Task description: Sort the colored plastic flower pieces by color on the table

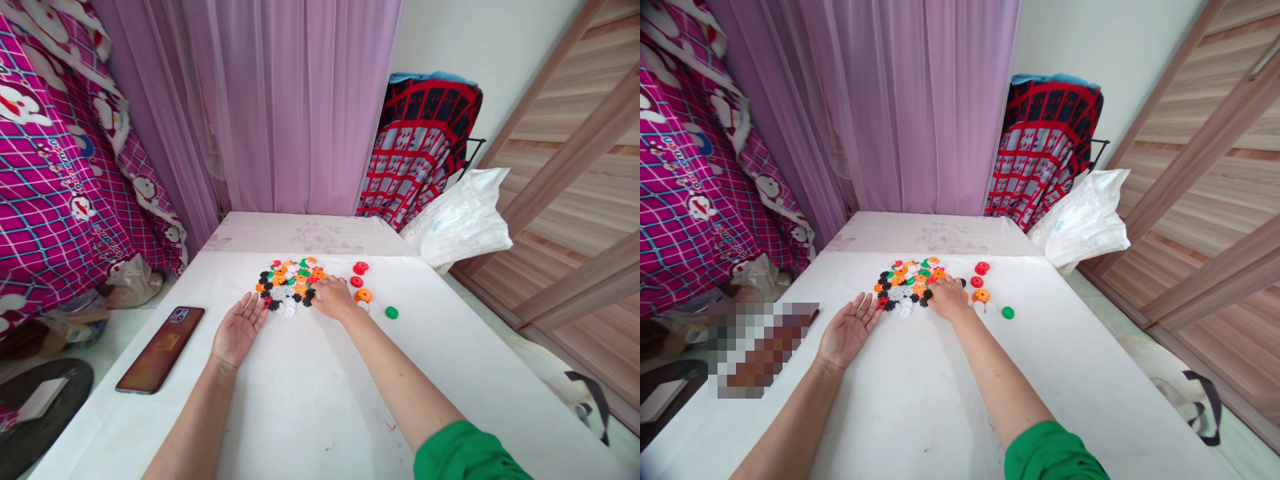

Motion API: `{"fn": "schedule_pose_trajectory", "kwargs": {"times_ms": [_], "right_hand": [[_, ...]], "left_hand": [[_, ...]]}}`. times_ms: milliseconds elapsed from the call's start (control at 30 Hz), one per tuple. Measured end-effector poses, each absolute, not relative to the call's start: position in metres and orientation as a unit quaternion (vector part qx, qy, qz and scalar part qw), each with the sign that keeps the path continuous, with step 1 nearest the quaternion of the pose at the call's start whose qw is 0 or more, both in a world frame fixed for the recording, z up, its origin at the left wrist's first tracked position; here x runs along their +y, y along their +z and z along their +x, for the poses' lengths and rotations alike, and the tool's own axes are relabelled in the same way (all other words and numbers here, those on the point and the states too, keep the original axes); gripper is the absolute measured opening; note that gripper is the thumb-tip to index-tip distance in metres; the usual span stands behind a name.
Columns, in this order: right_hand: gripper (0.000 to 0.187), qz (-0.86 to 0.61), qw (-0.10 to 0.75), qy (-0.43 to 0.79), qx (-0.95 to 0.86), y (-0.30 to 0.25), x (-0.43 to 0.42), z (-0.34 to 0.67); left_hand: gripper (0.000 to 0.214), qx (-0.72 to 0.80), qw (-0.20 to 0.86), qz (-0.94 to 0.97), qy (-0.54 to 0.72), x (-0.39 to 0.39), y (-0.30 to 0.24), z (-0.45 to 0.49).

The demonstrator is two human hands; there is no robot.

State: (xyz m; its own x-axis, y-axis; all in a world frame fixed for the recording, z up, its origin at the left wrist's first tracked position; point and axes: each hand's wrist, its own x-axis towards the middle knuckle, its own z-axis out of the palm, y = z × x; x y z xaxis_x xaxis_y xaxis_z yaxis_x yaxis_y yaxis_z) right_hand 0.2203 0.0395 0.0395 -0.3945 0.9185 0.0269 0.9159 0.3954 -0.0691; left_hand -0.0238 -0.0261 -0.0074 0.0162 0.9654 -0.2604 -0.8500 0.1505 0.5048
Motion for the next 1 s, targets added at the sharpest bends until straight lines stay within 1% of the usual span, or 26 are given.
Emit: {"fn": "schedule_pose_trajectory", "kwargs": {"times_ms": [100,267,367,600,700,800,867,933,1000], "right_hand": [[0.03,-0.545,0.027,0.016,-0.838,0.027,0.03,0.204],[0.026,-0.551,0.064,0.007,-0.832,0.012,0.012,0.2],[0.025,-0.567,0.067,0.011,-0.821,0.009,0.005,0.2],[0.034,-0.598,0.075,0.086,-0.793,0.013,0.007,0.208],[0.032,-0.613,0.137,0.113,-0.769,0.016,0.019,0.227],[0.031,-0.653,0.231,0.135,-0.709,0.018,0.042,0.257],[0.03,-0.678,0.287,0.182,-0.652,0.017,0.061,0.277],[0.027,-0.694,0.314,0.219,-0.61,0.014,0.079,0.293],[0.023,-0.704,0.316,0.238,-0.59,0.01,0.093,0.303]], "left_hand": [[0.022,0.268,0.708,0.11,0.644,-0.026,-0.01,-0.025],[0.023,0.274,0.707,0.097,0.644,-0.025,-0.008,-0.023],[0.024,0.282,0.705,0.089,0.644,-0.026,-0.005,-0.022],[0.023,0.279,0.707,0.096,0.643,-0.026,-0.006,-0.022],[0.023,0.275,0.711,0.104,0.639,-0.026,-0.008,-0.023],[0.023,0.276,0.713,0.1,0.636,-0.025,-0.009,-0.024],[0.023,0.274,0.714,0.101,0.636,-0.025,-0.01,-0.024],[0.024,0.27,0.716,0.105,0.636,-0.025,-0.01,-0.024],[0.025,0.272,0.715,0.105,0.635,-0.025,-0.01,-0.024]]}}
